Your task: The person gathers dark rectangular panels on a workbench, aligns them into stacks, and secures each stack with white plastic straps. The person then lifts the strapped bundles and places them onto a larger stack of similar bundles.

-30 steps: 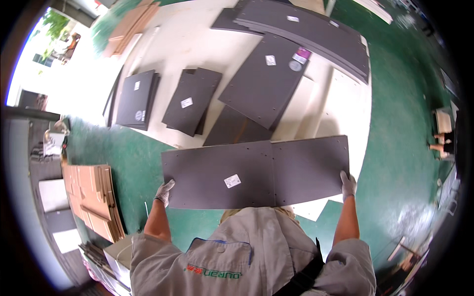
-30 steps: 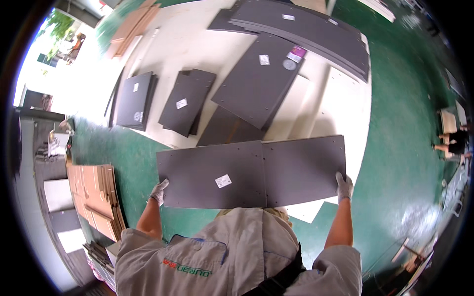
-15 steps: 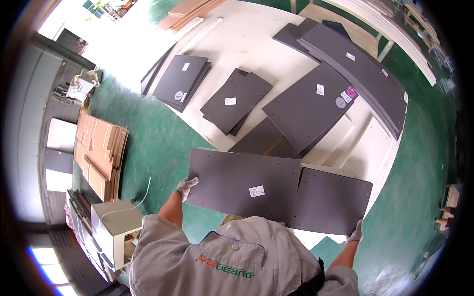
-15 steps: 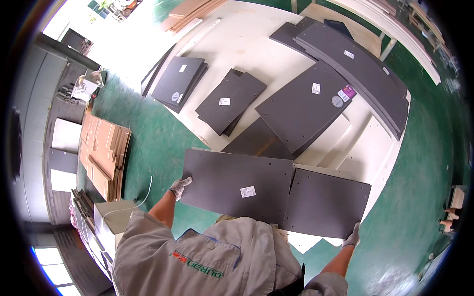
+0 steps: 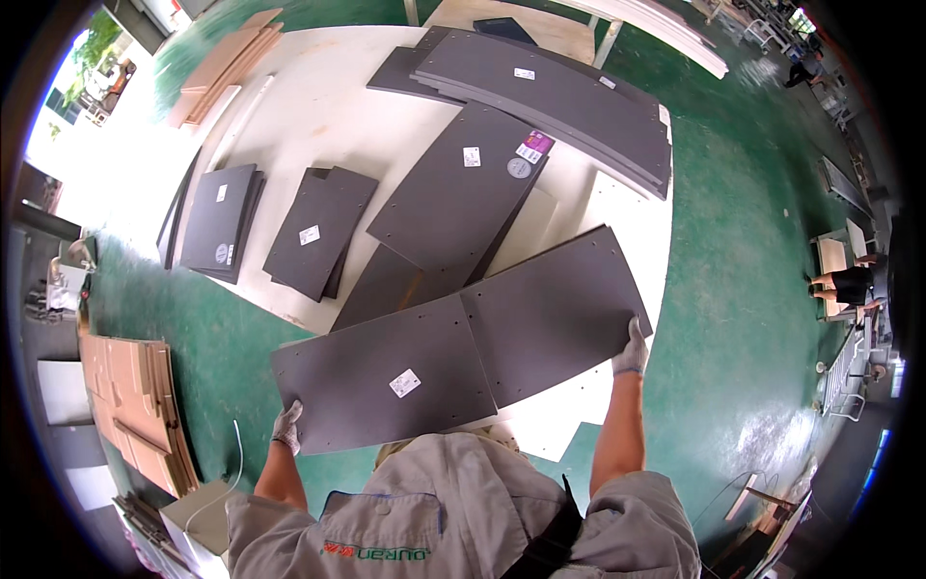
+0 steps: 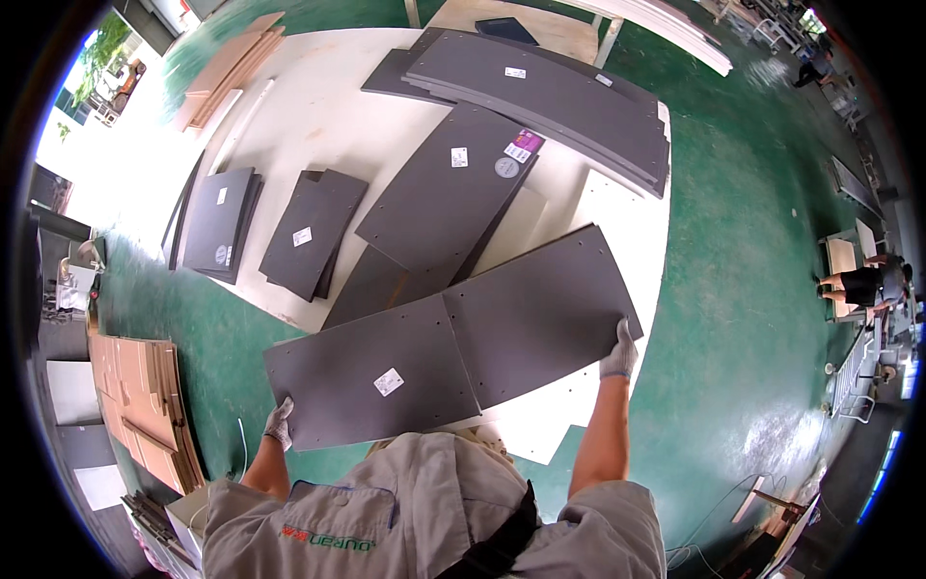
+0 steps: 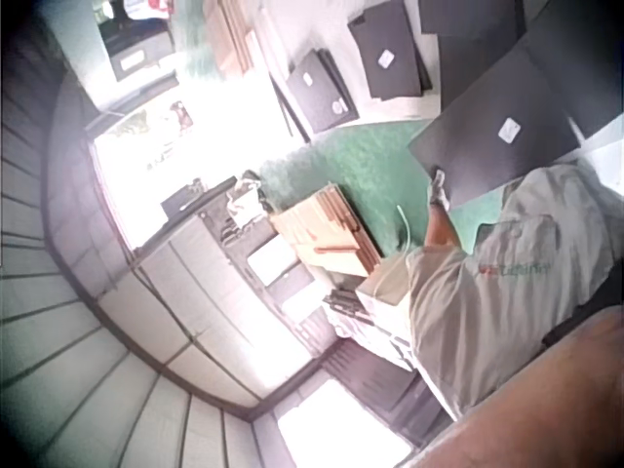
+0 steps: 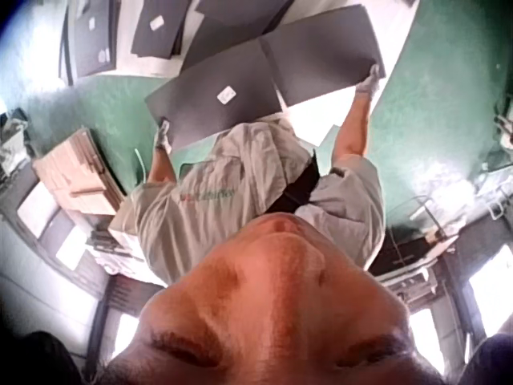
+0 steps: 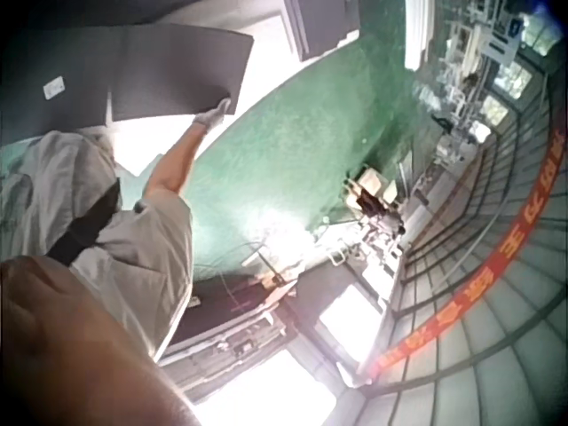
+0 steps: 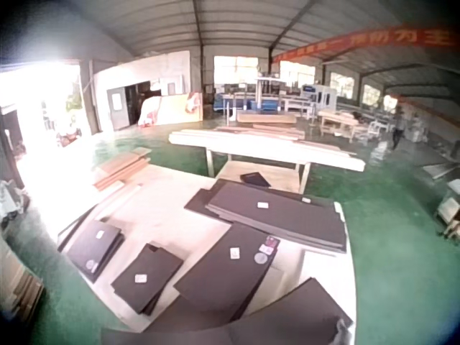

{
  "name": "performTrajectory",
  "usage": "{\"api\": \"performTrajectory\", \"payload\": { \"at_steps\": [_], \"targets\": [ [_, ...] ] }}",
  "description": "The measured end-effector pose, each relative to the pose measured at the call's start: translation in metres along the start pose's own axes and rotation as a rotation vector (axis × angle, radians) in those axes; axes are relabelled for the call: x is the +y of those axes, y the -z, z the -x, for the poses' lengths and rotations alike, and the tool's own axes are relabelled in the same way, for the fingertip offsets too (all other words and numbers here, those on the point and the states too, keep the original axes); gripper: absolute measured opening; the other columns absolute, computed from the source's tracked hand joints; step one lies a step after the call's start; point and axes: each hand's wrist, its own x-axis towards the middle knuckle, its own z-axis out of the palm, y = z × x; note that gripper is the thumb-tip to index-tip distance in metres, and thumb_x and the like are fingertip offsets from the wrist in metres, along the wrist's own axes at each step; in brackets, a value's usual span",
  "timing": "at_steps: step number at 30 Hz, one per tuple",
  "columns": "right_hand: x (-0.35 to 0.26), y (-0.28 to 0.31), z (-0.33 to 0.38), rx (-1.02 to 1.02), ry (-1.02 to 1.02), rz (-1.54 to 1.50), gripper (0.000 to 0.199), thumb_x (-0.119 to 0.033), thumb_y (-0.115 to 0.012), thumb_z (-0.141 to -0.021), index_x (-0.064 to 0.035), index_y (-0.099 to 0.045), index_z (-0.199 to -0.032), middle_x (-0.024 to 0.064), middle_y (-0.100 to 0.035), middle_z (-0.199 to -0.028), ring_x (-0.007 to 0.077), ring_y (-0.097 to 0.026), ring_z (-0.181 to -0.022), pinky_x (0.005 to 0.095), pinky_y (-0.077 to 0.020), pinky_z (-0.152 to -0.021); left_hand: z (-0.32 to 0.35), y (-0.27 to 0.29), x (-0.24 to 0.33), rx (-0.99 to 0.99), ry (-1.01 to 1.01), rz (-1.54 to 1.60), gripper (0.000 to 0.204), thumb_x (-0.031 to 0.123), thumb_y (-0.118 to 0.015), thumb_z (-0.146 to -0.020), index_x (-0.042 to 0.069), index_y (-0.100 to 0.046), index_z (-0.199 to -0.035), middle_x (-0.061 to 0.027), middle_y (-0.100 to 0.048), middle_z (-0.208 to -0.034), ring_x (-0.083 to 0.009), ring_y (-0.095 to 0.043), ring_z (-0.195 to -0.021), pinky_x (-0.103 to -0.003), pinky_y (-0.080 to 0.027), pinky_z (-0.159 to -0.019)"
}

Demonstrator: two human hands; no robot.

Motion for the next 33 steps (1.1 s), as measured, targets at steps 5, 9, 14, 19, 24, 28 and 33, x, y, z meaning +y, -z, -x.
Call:
{"api": "performTrajectory", "payload": {
  "at_steps": [5, 9, 14, 19, 24, 28, 33],
  "targets": [
    [-0.02, -0.02, -0.071, 0.189, 0.075, -0.06, 0.052, -0.035, -0.079, -0.093, 0.0033, -0.066, -0.127, 0.0168, -0.068, -0.131, 0.0303, -0.069, -0.111, 0.0455, -0.0565, -0.099, -0.003, -0.008, 0.0, 0.106, -0.13, -0.055, 0.059, 0.035, -0.077, -0.093, 0.006, -0.059, -0.141, -0.0063, -0.067, -0.126, -0.0249, -0.06, -0.117, -0.045, -0.047, -0.102],
    [-0.035, -0.028, -0.111, 0.371, 0.144, -0.055, 0.066, -0.039, -0.078, -0.093, 0.008, -0.057, -0.135, 0.0178, -0.065, -0.136, 0.0309, -0.066, -0.117, 0.0451, -0.0521, -0.105, 0.008, -0.04, 0.027, 0.082, -0.033, -0.105, 0.068, 0.038, -0.078, -0.092, 0.008, -0.053, -0.147, -0.0063, -0.061, -0.137, -0.0239, -0.057, -0.122, -0.046, -0.046, -0.102],
    [-0.033, -0.035, -0.129, 0.475, 0.112, -0.009, 0.074, -0.049, -0.062, -0.1, -0.0014, -0.042, -0.153, 0.0152, -0.046, -0.16, 0.0318, -0.048, -0.144, 0.0474, -0.0393, -0.118, 0.016, -0.065, 0.048, 0.106, 0.014, -0.152, 0.067, 0.04, -0.079, -0.09, 0.011, -0.054, -0.145, -0.0037, -0.062, -0.135, -0.0217, -0.057, -0.123, -0.044, -0.048, -0.098],
    [-0.019, -0.036, -0.146, 0.397, 0.005, -0.096, 0.058, -0.047, -0.053, -0.104, -0.0115, -0.049, -0.15, 0.0075, -0.051, -0.157, 0.0309, -0.047, -0.143, 0.053, -0.0424, -0.113, -0.024, -0.045, 0.042, 0.02, -0.041, -0.129, 0.064, 0.04, -0.079, -0.091, 0.012, -0.056, -0.143, -0.0028, -0.064, -0.132, -0.0213, -0.06, -0.119, -0.043, -0.049, -0.096],
    [-0.008, 0.011, -0.18, 0.149, -0.172, 0.256, 0.023, -0.031, -0.061, -0.104, -0.0089, -0.063, -0.1, 0.0059, -0.063, -0.086, 0.0202, -0.061, -0.076, 0.0387, -0.0541, -0.071, -0.036, -0.06, 0.085, -0.055, -0.047, -0.158, 0.062, 0.037, -0.079, -0.091, 0.008, -0.057, -0.142, -0.0048, -0.065, -0.131, -0.0229, -0.063, -0.116, -0.041, -0.051, -0.097],
    [0.025, 0.05, -0.117, 0.037, 0.333, 1.068, 0.02, -0.026, -0.071, -0.097, -0.0062, -0.072, -0.098, 0.0036, -0.066, -0.077, 0.0186, -0.063, -0.072, 0.0331, -0.0509, -0.063, -0.043, -0.068, 0.106, -0.065, -0.129, -0.215, 0.057, 0.035, -0.077, -0.093, 0.002, -0.059, -0.136, -0.009, -0.066, -0.127, -0.0244, -0.063, -0.114, -0.042, -0.053, -0.098],
    [0.048, 0.029, 0.044, 0.158, 0.282, 1.408, 0.062, -0.042, -0.075, -0.094, 0.0026, -0.062, -0.135, 0.0213, -0.069, -0.131, 0.034, -0.066, -0.122, 0.04, -0.0496, -0.106, -0.047, -0.068, 0.116, -0.204, -0.085, -0.206, 0.054, 0.032, -0.076, -0.095, 0.001, -0.059, -0.136, -0.0088, -0.068, -0.125, -0.0233, -0.066, -0.111, -0.04, -0.055, -0.094]
  ]
}}
